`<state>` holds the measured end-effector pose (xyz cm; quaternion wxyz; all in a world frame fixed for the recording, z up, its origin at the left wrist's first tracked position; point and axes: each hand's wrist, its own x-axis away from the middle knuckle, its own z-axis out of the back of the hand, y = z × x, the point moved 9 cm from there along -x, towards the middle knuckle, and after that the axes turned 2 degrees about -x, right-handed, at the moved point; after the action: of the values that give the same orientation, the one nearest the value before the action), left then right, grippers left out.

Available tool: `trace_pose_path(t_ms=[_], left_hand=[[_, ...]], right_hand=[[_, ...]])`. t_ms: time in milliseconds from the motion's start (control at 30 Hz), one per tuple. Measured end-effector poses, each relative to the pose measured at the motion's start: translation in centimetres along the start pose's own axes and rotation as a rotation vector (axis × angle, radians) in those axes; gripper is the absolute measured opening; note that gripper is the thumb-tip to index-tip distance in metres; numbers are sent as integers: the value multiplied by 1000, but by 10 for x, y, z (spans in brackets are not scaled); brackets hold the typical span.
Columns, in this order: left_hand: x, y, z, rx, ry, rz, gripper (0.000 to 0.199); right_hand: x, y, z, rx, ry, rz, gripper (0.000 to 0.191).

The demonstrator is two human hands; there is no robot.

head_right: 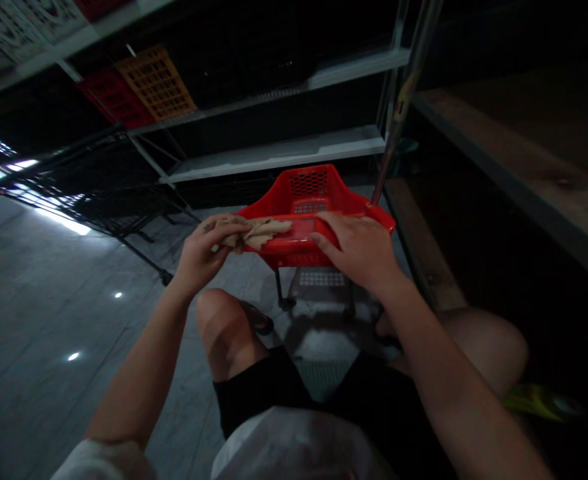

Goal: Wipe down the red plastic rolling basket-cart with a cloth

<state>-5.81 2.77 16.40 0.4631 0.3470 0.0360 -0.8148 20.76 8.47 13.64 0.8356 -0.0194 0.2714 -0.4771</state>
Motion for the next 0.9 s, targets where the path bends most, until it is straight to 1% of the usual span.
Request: trace_pose_path(t_ms=[33,67,100,133,200,233,300,333,367,400,433,467,533,600,667,700,767,833,900], left_hand=[[7,-7,3,-47,23,24,46],[11,-9,4,-80,47,41,45],[13,-6,1,-100,63,47,43],[11,3,-6,-106,70,34,42],[-2,32,-30,-110,56,-23,38],[-11,50,-44,-112,41,-76,36],[-33,78,-73,-163,-8,-122,39],[-42,86,-84,-183,-41,-138,40],[-50,89,-92,-198,-73,-143,41],[-55,86,-96,-201,-100,-142,41],[-58,79,-95,-194,-119,-128,40],[-58,66,-91,-180,-129,-101,40],[-53,33,-78,-130,-152,-29,38],[-44,5,-69,-53,-208,16,36],[-35,-7,-67,-3,-248,33,36],[-32,-8,-68,-1,-243,47,35],[-29,-2,-72,-40,-183,103,32],[-27,14,-81,-82,-107,165,30],[-27,37,-91,-106,-41,225,28]], right_hand=[[-1,5,0,16,6,-6,45],[-2,10,0,31,18,-15,45],[-3,14,0,48,34,-25,44],[-5,18,0,67,51,-33,43],[-7,23,0,99,76,-41,41],[-8,26,0,113,80,-42,39],[-10,34,0,140,78,-46,38],[-10,39,0,151,76,-51,38],[-10,45,1,161,73,-57,38],[-10,52,2,167,68,-65,39],[-10,59,3,167,63,-74,41],[-9,66,5,162,58,-82,43],[-8,78,7,137,51,-78,47],[-8,88,8,101,53,-56,49],[-10,95,8,67,43,-33,49],[-12,99,9,56,35,-29,48],[-17,106,10,53,11,-19,46],[-21,110,15,74,-10,-1,45],[-22,110,21,110,-9,-9,50]])
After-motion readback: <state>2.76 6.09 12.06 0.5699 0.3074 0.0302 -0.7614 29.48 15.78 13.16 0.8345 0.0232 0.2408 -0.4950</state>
